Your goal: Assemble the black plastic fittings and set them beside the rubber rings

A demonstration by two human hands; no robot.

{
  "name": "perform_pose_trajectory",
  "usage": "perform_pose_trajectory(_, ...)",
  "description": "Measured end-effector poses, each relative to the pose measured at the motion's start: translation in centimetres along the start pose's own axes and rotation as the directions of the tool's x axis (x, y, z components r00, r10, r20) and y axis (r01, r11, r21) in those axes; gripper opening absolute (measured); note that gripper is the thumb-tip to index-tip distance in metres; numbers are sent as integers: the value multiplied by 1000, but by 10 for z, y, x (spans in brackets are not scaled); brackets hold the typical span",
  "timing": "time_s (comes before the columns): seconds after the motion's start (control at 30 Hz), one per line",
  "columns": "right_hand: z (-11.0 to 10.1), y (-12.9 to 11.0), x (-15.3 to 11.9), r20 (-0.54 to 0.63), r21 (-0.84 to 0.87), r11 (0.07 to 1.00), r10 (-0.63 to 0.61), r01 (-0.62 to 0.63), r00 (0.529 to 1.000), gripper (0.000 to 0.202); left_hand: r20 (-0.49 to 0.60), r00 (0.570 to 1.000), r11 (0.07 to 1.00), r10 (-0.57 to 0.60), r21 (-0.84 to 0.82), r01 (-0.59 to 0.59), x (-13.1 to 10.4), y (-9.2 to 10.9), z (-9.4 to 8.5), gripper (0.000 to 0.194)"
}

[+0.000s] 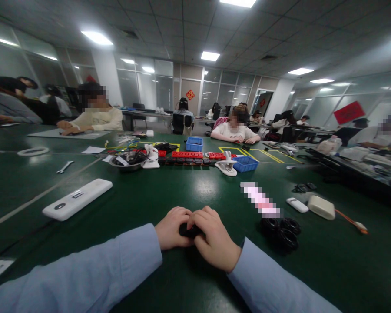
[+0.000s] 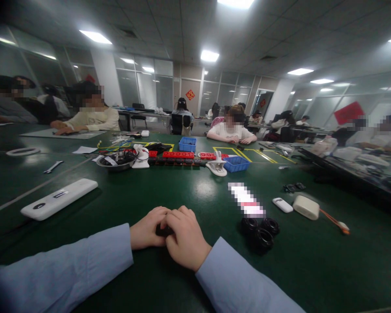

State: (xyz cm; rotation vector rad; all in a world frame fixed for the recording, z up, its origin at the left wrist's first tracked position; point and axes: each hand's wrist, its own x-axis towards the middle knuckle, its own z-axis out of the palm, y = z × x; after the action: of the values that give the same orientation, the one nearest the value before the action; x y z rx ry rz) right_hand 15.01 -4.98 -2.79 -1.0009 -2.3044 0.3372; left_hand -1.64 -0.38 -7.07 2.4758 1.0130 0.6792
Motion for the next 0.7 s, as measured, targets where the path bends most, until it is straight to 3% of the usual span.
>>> perform_pose_trajectory(0.17, -3, 4, 3, -76, -36, 985, 167, -170, 983, 11, 4, 1000, 1000, 16, 0, -16, -1, -2, 0, 32)
perform_pose_trajectory(0.27, -5, 3, 5, -61, -90, 969, 225, -230, 972, 23, 2, 1000, 1000, 15, -2, -15, -1, -2, 1, 29)
perform_pose_trajectory(0.33, -5, 2, 5, -39, -137, 960, 241, -244, 970, 34, 3, 1000, 1000, 10, 1, -10, -1, -2, 1, 27)
perform_pose_trajectory(0.5, -2, 1, 4, 32, -238, 945, 239, -224, 971, 18, -1, 1000, 1000, -3, 6, 3, 0, 0, 0, 29)
perform_pose_trajectory(0.7, -2, 1, 5, 43, -239, 945, 240, -223, 970, 18, 11, 1000, 1000, 3, 12, -4, 1, 2, -1, 28)
